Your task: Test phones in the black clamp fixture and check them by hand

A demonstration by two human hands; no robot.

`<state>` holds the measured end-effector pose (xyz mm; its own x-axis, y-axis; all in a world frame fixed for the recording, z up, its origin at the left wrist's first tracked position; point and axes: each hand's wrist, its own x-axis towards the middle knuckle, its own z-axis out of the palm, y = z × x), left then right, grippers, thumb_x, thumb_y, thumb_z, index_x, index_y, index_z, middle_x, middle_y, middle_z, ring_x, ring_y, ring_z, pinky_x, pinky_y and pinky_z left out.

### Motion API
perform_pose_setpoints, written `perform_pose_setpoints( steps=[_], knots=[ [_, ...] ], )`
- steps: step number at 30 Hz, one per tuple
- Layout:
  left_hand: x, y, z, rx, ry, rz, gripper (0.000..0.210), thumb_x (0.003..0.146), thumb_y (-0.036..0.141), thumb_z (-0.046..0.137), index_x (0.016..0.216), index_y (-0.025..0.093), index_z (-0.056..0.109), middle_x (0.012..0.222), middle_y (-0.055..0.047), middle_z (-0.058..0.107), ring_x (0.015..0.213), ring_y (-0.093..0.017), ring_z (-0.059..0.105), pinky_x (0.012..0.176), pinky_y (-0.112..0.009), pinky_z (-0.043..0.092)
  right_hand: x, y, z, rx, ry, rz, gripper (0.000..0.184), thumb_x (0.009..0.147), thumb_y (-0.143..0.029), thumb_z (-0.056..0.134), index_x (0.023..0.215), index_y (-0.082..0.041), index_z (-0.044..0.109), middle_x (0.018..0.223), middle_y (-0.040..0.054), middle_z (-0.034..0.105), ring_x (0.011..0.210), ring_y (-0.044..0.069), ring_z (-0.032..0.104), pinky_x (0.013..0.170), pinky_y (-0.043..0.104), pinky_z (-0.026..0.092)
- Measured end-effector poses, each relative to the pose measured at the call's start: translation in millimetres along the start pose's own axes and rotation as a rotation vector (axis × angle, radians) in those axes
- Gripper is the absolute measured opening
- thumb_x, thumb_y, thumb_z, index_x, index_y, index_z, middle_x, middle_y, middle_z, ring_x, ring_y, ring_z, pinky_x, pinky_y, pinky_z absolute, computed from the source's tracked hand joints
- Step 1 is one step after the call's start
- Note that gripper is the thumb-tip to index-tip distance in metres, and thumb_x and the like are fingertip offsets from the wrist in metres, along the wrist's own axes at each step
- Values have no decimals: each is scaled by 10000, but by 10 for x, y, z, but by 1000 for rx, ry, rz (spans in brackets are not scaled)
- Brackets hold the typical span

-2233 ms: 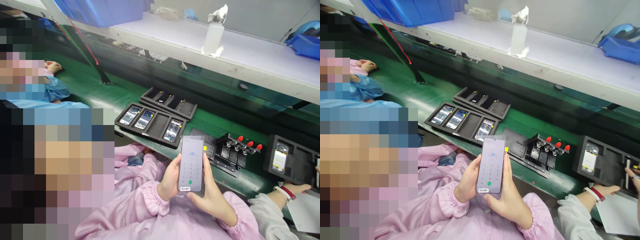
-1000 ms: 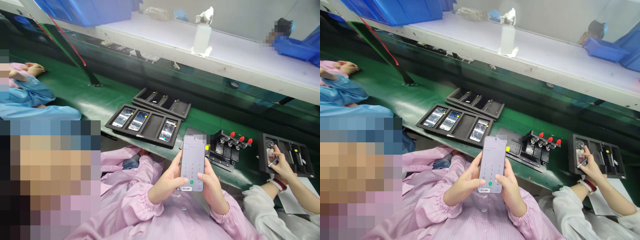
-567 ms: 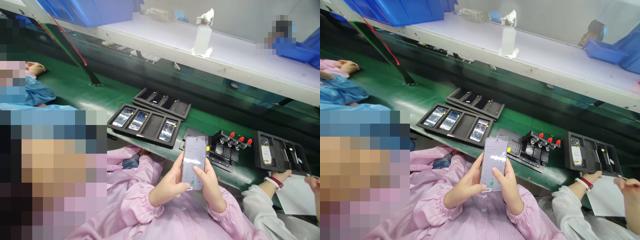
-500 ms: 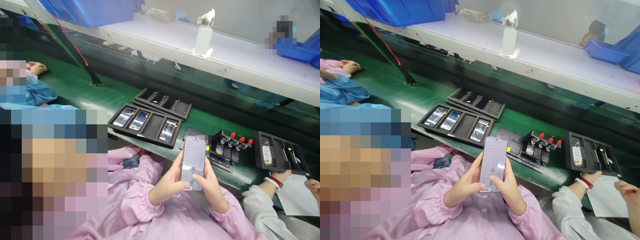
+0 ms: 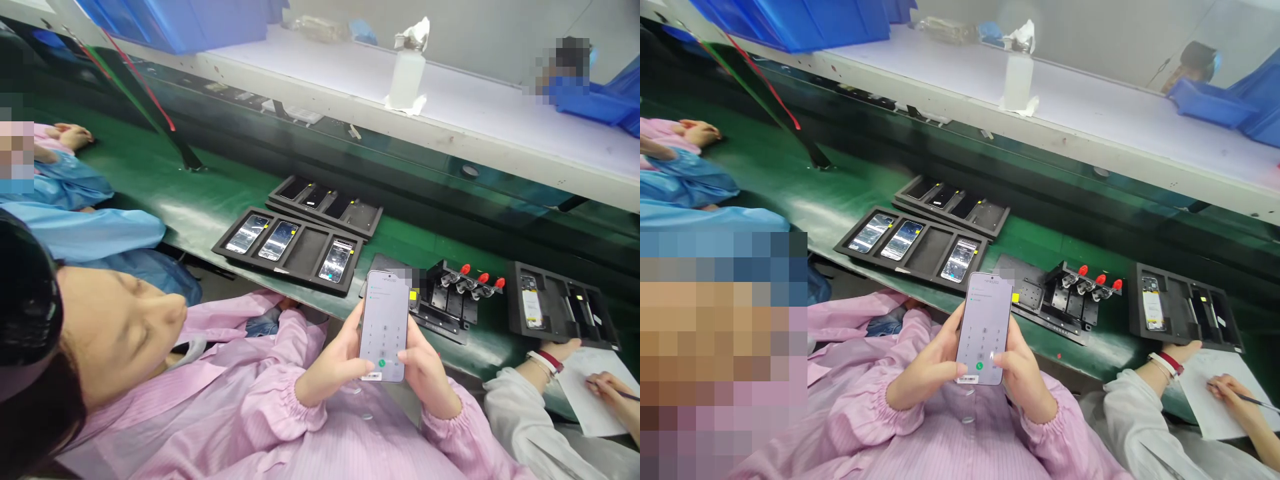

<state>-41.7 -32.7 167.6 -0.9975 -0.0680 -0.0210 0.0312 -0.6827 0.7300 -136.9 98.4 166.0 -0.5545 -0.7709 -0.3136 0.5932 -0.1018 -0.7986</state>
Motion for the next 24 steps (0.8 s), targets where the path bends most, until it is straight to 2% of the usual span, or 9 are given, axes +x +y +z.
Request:
perform_pose_setpoints(
  steps=[3, 7, 14, 20, 24],
  knots=[
    [-2, -2, -29, 7, 16, -12, 899, 762, 149, 653, 1487, 269, 136, 1448, -121, 390, 1284, -289, 430, 991, -382, 411, -18, -16, -53, -15, -64, 26, 720, 644, -126, 580, 1324, -279, 398, 1355, 10, 501, 1241, 225, 468, 1013, 375, 417],
    [-17, -24, -30, 73, 93, -29, 787, 847, 172, 595, 1485, 293, 150, 1467, -100, 370, 1311, -254, 406, 1035, -381, 380, -35, -3, -62, -15, -93, 1, 701, 688, -160, 609, 1334, -289, 369, 1390, 17, 463, 1267, 228, 443, 1032, 396, 401],
    [-7, -30, -7, 82, 81, -1, 745, 853, 164, 596, 1467, 325, 205, 1488, -71, 345, 1327, -240, 391, 1050, -366, 371, -51, 30, -75, -13, -94, -48, 673, 712, -182, 628, 1329, -296, 384, 1372, 21, 482, 1235, 227, 479, 1007, 387, 423],
    [12, -41, -19, 22, 18, -2, 825, 791, 137, 629, 1472, 310, 197, 1504, -77, 320, 1355, -272, 347, 1069, -399, 349, -58, 57, -72, -32, -62, -116, 644, 734, -214, 633, 1335, -306, 422, 1356, 22, 501, 1239, 225, 476, 1001, 369, 428],
    [15, -36, -12, 25, 35, -17, 869, 726, 44, 599, 1463, 313, 226, 1519, -50, 299, 1398, -254, 268, 1077, -352, 329, -68, 61, -58, -77, -34, -165, 619, 751, -224, 631, 1333, -315, 441, 1319, 6, 529, 1202, 201, 502, 988, 339, 437]
  ],
)
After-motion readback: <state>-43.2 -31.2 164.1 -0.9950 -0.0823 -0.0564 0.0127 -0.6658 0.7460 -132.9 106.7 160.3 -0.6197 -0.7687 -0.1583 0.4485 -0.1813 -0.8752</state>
